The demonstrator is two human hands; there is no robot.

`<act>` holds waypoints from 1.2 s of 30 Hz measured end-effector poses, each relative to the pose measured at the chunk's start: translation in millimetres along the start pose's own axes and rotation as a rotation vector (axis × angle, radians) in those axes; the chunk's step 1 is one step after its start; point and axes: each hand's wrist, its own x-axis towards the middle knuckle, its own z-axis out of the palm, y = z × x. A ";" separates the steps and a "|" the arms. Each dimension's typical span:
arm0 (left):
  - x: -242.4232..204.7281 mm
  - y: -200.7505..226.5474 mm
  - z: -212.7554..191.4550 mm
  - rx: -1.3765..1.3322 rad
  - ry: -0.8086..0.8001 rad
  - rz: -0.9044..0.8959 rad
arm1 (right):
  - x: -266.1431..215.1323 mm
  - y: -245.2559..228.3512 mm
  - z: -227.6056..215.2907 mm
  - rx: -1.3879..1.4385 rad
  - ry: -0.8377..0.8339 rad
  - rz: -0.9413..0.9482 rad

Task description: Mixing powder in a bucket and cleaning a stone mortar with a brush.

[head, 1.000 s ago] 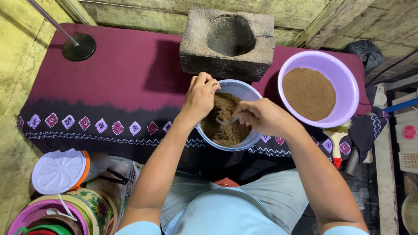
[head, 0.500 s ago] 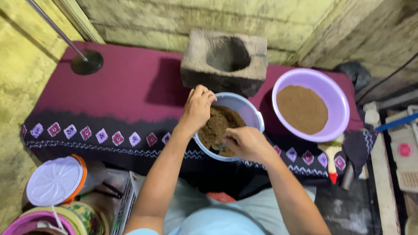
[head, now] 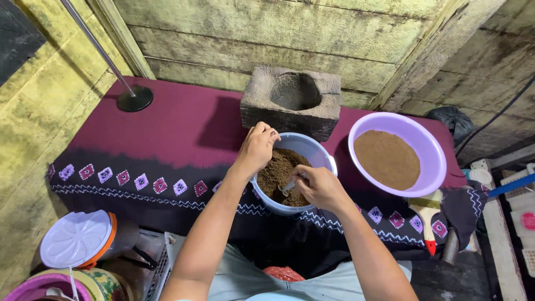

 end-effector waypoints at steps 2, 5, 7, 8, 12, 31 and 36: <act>-1.4 0.9 0.2 -0.002 0.003 0.003 | -0.1 11.7 7.0 0.029 0.048 -0.047; 1.7 -0.6 -0.5 0.006 0.017 0.014 | -2.3 11.1 6.4 0.070 0.101 -0.089; -1.1 0.1 0.3 0.010 0.019 0.017 | -7.0 7.3 5.9 0.085 0.101 -0.073; -0.8 1.8 -1.3 0.005 0.022 0.020 | -8.1 5.3 4.9 0.088 0.113 -0.088; -0.2 7.1 -6.9 0.001 0.025 0.015 | -15.2 -7.5 -7.1 0.085 0.119 -0.110; -1.5 12.3 -8.5 -0.037 -0.001 -0.051 | 27.2 47.4 2.9 -0.605 0.554 -0.472; -1.8 11.6 -10.5 -0.038 -0.019 -0.036 | 71.3 88.3 42.1 -0.918 0.470 -0.484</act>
